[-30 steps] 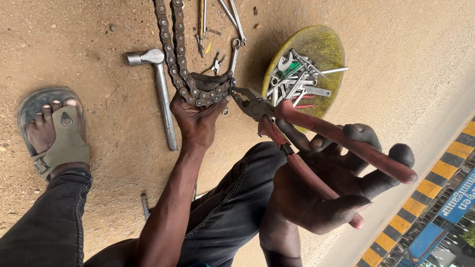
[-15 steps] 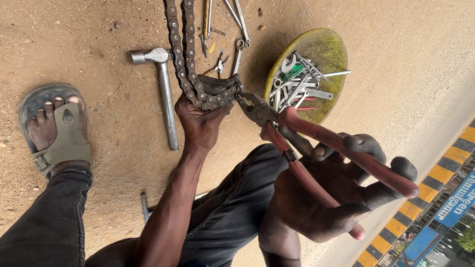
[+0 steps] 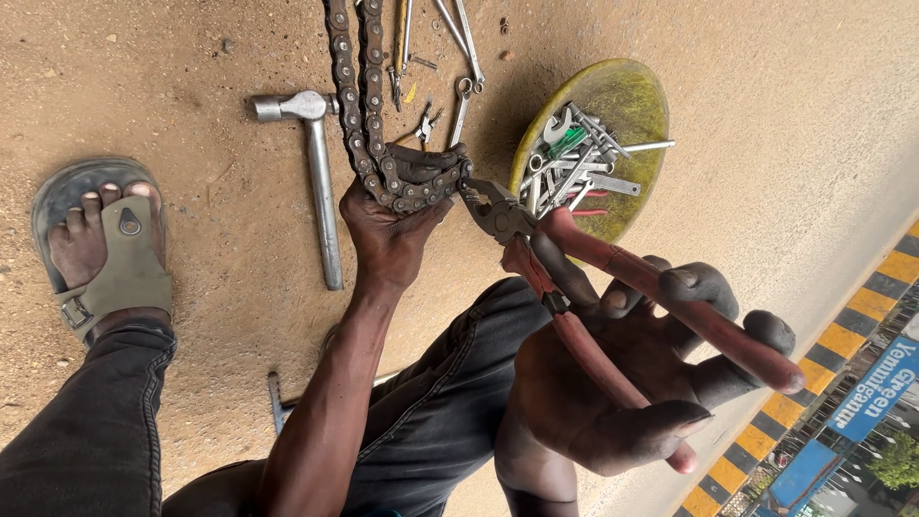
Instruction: Repairing and adjusting a motorcycle drive chain using pliers and other hand tools.
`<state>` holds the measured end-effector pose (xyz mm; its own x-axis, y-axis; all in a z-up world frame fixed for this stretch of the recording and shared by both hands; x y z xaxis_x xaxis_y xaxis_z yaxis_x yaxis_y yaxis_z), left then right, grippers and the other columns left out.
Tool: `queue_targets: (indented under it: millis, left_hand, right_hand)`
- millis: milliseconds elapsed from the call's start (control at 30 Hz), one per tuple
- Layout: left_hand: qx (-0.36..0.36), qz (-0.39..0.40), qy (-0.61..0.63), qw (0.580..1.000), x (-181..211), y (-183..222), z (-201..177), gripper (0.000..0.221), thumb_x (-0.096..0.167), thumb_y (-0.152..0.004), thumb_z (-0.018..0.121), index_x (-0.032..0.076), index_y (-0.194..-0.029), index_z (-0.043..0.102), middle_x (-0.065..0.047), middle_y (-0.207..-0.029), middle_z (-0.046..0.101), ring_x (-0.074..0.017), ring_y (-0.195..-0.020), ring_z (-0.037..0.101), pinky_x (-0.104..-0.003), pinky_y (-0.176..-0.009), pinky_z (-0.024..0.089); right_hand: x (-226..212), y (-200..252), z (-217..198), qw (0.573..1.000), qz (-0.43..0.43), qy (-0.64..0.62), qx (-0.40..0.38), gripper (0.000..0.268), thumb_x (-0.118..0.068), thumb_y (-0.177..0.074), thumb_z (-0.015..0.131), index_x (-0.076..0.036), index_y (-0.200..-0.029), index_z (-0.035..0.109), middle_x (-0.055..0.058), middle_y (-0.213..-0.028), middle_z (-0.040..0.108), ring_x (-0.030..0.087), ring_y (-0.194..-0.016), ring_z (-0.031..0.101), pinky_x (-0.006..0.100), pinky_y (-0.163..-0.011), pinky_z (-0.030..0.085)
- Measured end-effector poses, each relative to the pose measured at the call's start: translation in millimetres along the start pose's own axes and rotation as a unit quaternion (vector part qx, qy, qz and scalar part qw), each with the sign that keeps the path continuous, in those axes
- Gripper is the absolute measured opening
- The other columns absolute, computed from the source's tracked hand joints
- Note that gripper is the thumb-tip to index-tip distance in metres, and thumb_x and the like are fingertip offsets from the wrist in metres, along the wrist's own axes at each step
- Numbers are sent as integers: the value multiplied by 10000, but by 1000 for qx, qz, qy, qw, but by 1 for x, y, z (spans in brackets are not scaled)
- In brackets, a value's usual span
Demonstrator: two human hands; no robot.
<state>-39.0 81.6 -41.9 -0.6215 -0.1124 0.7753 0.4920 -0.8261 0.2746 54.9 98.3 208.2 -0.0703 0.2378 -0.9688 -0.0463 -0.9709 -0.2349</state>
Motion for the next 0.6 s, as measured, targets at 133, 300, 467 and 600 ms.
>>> queue_targets:
  millis: [133,300,467,600]
  left_hand:
    - [3,8,3,1000,3,0,0,301,-69,-902,773,-3,-1185,695,-128,-1168,764,-201,-1127,751,-345,-1026,639]
    - [21,-29,-11,999,-9,3,-4,327,-48,-869,795,2,-1169,674,-114,-1115,766,-182,-1060,767,-327,-964,658]
    - [12,-5,32,999,-3,3,-1,312,-57,-900,779,-9,-1191,678,-126,-1164,761,-193,-1111,751,-343,-1014,638]
    - [17,-13,10,1000,-2,4,-1,326,-59,-882,790,-7,-1181,671,-127,-1137,764,-191,-1090,758,-348,-993,647]
  right_hand:
    - [2,3,10,998,21,31,-42,416,-386,-1155,644,-252,-1467,402,87,-1261,569,247,-1170,655,613,-1064,619]
    - [-1,1,2,1000,-13,8,5,481,-331,-1106,663,-228,-1490,392,98,-1196,566,221,-1106,634,556,-1019,596]
    - [2,-2,4,999,-38,1,-16,439,-288,-1084,659,-231,-1443,411,78,-1133,567,223,-1034,625,534,-986,585]
    - [3,-4,5,998,-61,-2,-34,402,-245,-1062,655,-234,-1396,431,57,-1071,567,224,-962,616,513,-953,574]
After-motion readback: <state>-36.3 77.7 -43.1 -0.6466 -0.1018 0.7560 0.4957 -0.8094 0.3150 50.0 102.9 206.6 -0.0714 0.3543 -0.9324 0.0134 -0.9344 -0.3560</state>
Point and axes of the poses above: each hand's wrist, its own y-axis away from the middle knuckle, its own z-axis out of the palm, x = y × z, the point moved 9 cm from there along -y, towards the middle knuckle
